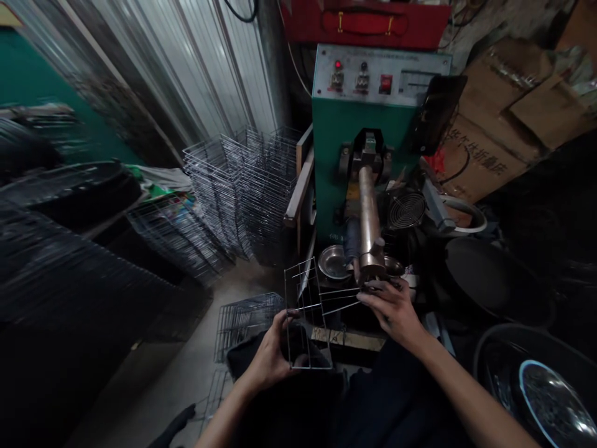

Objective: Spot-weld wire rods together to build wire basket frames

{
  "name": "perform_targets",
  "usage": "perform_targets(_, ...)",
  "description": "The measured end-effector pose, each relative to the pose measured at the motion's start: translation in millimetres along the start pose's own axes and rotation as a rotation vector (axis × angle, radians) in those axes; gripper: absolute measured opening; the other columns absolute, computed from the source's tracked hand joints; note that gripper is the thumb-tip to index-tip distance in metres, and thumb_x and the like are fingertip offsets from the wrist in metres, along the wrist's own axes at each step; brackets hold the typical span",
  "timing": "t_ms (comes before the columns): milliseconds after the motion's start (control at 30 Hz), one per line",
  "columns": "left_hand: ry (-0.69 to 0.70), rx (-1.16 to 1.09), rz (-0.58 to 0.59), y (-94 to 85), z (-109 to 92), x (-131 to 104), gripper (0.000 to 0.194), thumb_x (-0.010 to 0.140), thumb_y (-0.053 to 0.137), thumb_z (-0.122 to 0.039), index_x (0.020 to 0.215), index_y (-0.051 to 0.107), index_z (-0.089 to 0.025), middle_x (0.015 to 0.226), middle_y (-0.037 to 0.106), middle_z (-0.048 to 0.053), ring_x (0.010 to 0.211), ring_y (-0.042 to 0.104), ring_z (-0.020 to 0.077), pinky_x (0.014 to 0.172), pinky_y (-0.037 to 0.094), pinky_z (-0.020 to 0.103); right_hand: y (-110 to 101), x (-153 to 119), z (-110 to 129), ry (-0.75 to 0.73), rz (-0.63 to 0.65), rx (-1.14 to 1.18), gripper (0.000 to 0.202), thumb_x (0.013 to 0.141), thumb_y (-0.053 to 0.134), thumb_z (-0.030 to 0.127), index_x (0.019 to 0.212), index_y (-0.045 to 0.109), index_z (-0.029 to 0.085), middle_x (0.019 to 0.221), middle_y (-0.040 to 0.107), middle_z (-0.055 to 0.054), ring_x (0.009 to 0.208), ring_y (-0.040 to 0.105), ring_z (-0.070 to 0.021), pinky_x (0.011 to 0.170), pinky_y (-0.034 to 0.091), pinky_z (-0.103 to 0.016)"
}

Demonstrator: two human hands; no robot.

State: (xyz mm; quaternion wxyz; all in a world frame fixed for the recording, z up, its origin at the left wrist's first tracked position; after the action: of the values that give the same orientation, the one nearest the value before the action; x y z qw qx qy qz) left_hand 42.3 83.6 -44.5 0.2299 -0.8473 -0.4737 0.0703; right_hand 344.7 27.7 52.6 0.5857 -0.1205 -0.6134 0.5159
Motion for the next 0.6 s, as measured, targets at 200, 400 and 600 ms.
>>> perform_targets(200, -0.013, -0.096, 0.012, -1.9, -4, 7, 0.080, 0.069, 0.077, -0.019, 0.136, 0.034, -0.028, 0.136, 0.060, 0.013, 0.134, 0.062, 0.0356, 0.104, 0.059, 0.050, -1, 8, 1, 0.039, 0.001, 0.020, 0.031, 0.101, 0.058, 0.010, 0.124, 0.068, 0.028, 0.110, 0.078, -0.004, 0.113, 0.068, -0.0211, 0.099, 0.029, -0.042)
perform_targets(400, -0.066, -0.173, 0.027, -1.2, -3, 5, 0.077, 0.071, 0.079, -0.023, 0.134, 0.035, -0.030, 0.136, 0.055, 0.012, 0.134, 0.060, 0.0357, 0.102, 0.060, 0.054, 1, 8, -3, 0.083, -0.006, 0.022, 0.020, 0.104, 0.058, 0.017, 0.115, 0.071, 0.027, 0.108, 0.079, -0.004, 0.110, 0.070, -0.0221, 0.096, 0.031, -0.041)
perform_targets(600, -0.113, -0.176, 0.094, -10.8, -3, 12, 0.098, 0.064, 0.084, -0.022, 0.142, 0.025, -0.031, 0.135, 0.061, 0.014, 0.131, 0.063, 0.0387, 0.108, 0.053, 0.062, -8, 1, -25, 0.111, -0.063, 0.060, 0.016, 0.107, 0.055, 0.025, 0.108, 0.070, 0.023, 0.103, 0.080, -0.005, 0.096, 0.074, -0.0220, 0.090, 0.040, -0.039)
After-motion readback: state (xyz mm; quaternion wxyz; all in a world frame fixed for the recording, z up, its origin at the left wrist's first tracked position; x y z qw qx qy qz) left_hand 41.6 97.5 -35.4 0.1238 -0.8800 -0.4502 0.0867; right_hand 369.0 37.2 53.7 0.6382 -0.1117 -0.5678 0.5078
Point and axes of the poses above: each hand's wrist, its own x-axis towards the middle knuckle, its own y-axis out of the palm, z = x × y, the point moved 4 cm from there along x, towards the middle knuckle
